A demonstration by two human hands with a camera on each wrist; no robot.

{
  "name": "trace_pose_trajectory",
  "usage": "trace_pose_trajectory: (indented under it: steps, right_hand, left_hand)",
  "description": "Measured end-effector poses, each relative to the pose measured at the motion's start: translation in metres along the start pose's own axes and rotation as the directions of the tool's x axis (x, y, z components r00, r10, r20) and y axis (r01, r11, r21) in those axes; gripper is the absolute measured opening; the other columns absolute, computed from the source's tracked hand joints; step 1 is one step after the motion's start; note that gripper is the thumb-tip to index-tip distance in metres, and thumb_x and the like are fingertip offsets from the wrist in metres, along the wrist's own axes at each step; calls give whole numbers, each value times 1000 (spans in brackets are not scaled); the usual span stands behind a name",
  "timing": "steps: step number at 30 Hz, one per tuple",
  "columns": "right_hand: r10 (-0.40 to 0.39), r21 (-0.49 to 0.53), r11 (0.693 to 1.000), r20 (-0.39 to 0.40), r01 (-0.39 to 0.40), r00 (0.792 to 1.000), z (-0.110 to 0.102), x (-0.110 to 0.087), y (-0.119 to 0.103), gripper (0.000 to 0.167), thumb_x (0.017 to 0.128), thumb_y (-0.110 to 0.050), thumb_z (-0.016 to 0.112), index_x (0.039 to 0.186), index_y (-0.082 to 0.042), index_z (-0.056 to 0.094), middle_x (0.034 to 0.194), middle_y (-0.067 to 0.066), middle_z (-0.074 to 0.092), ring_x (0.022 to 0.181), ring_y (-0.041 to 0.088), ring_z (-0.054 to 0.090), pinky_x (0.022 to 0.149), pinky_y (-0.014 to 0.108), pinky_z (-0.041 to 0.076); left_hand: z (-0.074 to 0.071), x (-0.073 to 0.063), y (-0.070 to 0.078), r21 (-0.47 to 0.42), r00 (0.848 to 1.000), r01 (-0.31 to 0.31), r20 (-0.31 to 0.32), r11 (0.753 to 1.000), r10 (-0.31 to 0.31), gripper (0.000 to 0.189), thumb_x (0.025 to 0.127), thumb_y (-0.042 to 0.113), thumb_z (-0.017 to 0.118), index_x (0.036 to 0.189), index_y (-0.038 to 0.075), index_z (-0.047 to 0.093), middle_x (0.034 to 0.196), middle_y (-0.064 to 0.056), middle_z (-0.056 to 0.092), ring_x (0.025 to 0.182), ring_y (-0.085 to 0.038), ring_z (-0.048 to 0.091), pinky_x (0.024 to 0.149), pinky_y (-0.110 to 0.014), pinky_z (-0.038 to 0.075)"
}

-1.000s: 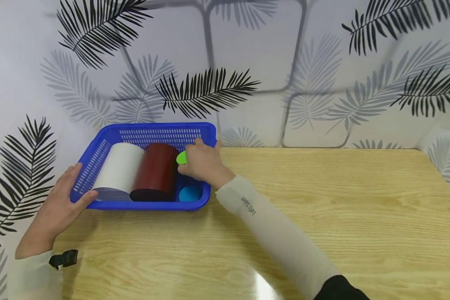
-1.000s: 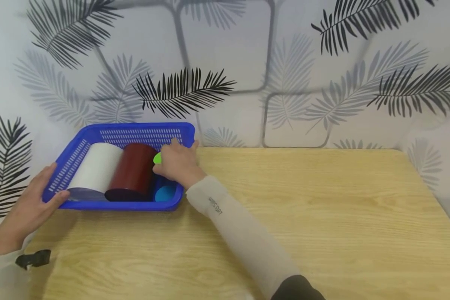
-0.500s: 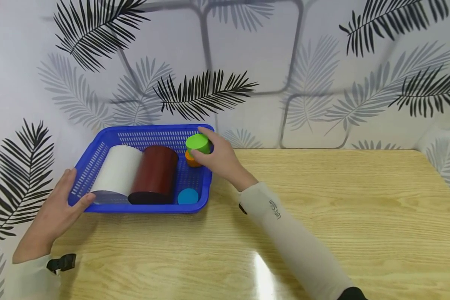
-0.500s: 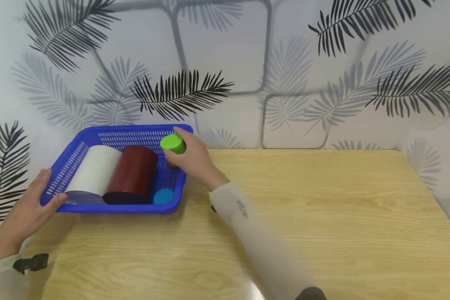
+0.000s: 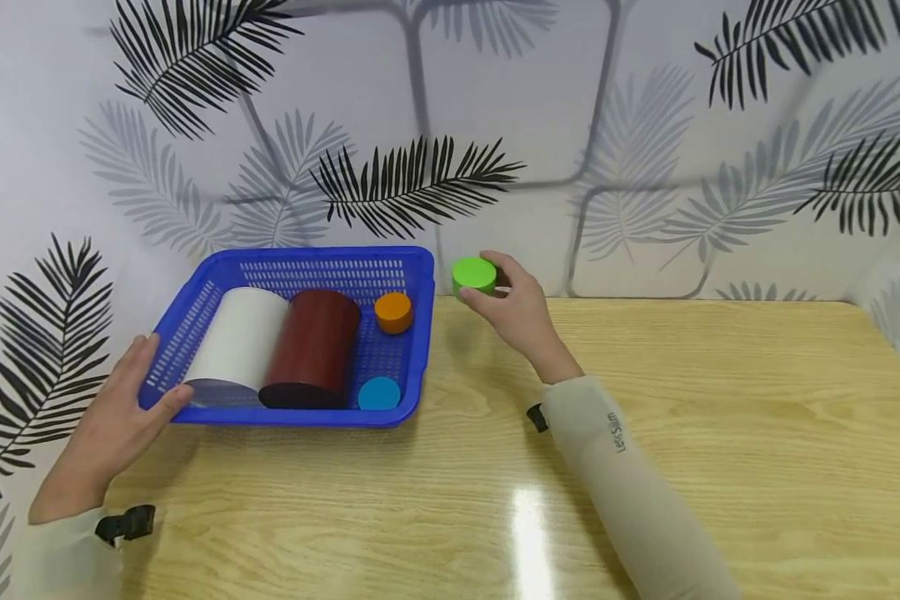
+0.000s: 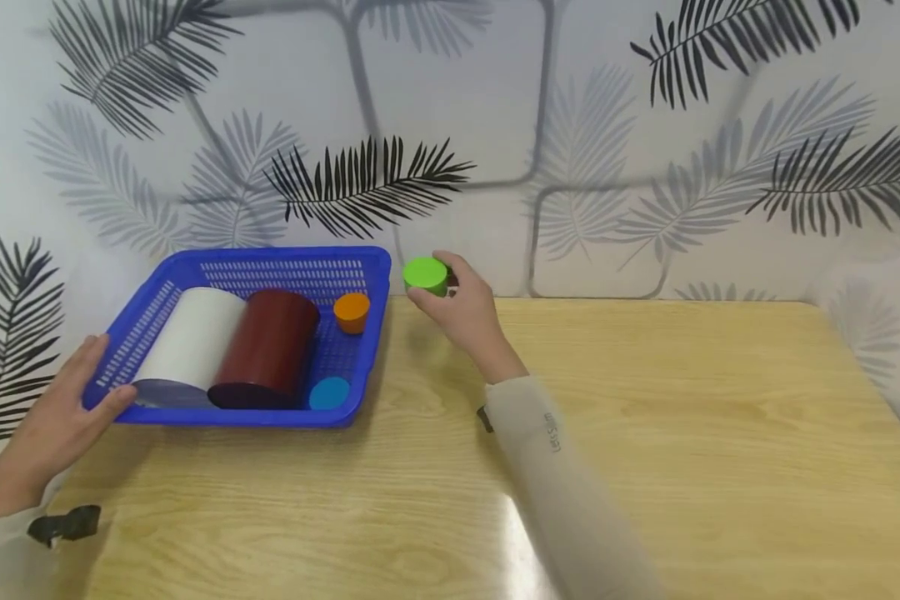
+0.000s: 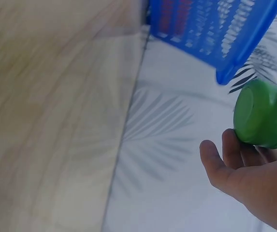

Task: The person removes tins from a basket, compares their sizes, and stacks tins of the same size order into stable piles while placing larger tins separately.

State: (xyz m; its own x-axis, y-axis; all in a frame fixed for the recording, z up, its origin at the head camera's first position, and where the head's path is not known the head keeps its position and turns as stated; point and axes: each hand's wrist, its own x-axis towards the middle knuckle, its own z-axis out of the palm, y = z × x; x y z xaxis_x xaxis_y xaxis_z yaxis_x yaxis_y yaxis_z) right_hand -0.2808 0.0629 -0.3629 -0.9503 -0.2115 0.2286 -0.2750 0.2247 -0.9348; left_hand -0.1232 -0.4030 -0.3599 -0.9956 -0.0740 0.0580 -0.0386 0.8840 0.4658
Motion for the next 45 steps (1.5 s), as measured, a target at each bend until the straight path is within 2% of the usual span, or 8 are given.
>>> trace_pose_trajectory:
  steps: [5,10,17,23,26,29,35,45]
  right_hand:
    - [72,-70,995,16,-71,997,-13,3,19,67,92,-24,76,149,-5,47,133,16,59,117,30,55,94,43,49]
    - [141,-79,987,31,-139,989,-20,5,31,68,91,-24,77,149,-5,47,138,17,57,121,31,54,93,43,51]
    - [169,-133,978,39,-163,985,-31,6,49,70,91,-31,78,151,-9,47,141,13,56,116,29,56,90,42,51]
    - [234,-85,970,70,-228,970,-37,6,58,70,90,-23,80,150,-8,48,143,14,56,89,29,67,67,33,58]
    - [259,-108,962,77,-250,963,-39,7,61,69,90,-19,80,149,-7,48,145,14,55,74,27,64,56,28,55]
    - [292,-119,952,76,-282,954,-40,6,64,67,90,-18,80,148,-7,48,146,11,54,78,23,61,55,26,51]
    - [329,-127,939,77,-318,941,-41,5,67,65,91,-18,78,148,-8,48,146,10,54,100,22,58,59,25,50]
    - [310,-178,942,135,-285,941,-41,5,67,64,91,-15,78,146,-7,47,144,20,52,96,25,61,62,28,54]
  left_hand:
    - [1,-1,-1,2,1000,15,4,1000,-15,90,103,47,52,162,10,-4,164,-28,-8,141,-64,6,101,-83,15]
    - [-1,-2,-2,-7,1000,4,5,1000,-4,89,103,46,53,163,10,-4,164,-28,-7,141,-64,7,100,-83,15]
    - [-2,0,0,-13,1000,4,7,1000,-4,90,103,45,54,163,12,-5,165,-27,-7,141,-64,7,100,-83,15]
    - [-1,1,1,-2,1000,8,5,1000,-8,90,103,46,53,163,11,-4,164,-28,-6,141,-64,8,101,-83,16]
    - [0,1,1,10,1000,19,3,1000,-19,90,103,47,53,163,11,-4,164,-29,-6,140,-65,9,100,-83,16]
    - [0,0,1,10,1000,19,-5,1000,-19,90,103,47,54,163,11,-3,164,-28,-5,140,-65,10,101,-83,16]
    - [0,0,2,1,1000,12,-8,1000,-12,90,103,46,54,163,11,-2,165,-28,-5,141,-64,9,101,-82,16]
    - [0,1,2,1,1000,4,-11,1000,-4,89,103,46,54,163,12,-2,165,-27,-5,142,-63,9,102,-82,16]
